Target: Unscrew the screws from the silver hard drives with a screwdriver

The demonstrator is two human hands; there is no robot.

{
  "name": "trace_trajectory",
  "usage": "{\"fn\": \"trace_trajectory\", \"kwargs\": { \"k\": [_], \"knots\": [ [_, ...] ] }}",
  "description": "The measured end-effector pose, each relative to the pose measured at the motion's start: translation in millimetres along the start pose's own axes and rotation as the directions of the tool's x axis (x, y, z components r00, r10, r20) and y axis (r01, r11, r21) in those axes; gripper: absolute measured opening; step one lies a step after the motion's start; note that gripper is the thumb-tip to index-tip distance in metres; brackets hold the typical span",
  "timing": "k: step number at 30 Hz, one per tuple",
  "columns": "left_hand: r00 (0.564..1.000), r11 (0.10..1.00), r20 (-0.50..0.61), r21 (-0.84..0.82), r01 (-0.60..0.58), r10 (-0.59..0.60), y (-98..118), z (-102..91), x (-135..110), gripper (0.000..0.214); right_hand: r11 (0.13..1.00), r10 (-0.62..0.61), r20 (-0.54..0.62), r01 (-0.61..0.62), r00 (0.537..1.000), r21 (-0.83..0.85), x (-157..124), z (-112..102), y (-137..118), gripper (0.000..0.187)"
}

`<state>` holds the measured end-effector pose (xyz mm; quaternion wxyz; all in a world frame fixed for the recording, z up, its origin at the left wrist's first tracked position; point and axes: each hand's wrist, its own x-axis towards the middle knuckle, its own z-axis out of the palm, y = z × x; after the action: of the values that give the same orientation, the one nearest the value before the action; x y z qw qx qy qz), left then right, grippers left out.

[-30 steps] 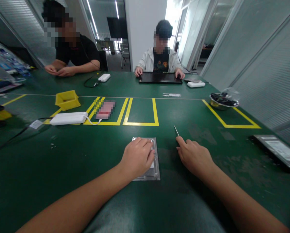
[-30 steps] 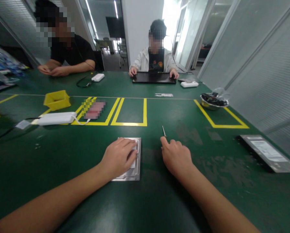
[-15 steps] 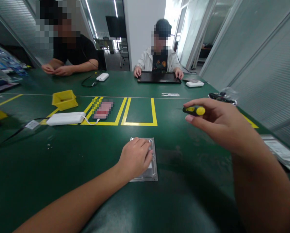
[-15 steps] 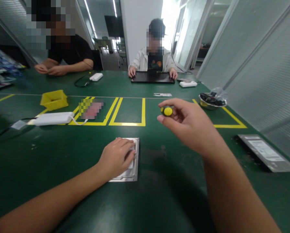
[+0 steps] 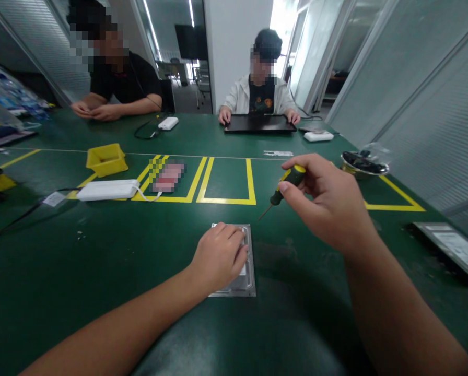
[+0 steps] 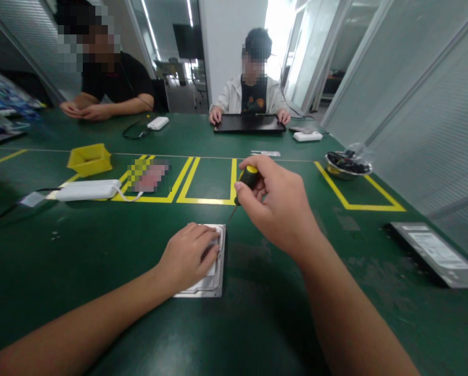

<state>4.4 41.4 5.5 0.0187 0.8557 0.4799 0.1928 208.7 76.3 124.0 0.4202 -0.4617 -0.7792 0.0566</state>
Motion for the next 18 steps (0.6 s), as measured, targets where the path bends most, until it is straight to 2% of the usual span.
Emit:
{"fn": "trace_trajectory", "kwargs": {
  "k": [2, 8, 18],
  "knots": [
    [1.000, 1.000, 0.011, -0.012, 0.003, -0.003, 0, 0.1, 0, 0.027, 0.997, -0.026, 0.012, 0.026, 1.000, -0.066, 1, 7, 4, 0.024],
    [1.000, 0.999, 0.008, -0.042, -0.008, 0.008, -1, -0.5, 1, 0.030, 0.995, -0.053, 0.067, 0.059, 0.996, -0.083, 3, 28, 19, 0.026],
    [1.000, 0.999, -0.004, -0.045, -0.022, 0.022, -2, -0.8, 1, 0.031, 0.998, -0.017, 0.121, 0.024, 0.993, -0.062, 2, 35, 21, 0.027]
  ]
}}
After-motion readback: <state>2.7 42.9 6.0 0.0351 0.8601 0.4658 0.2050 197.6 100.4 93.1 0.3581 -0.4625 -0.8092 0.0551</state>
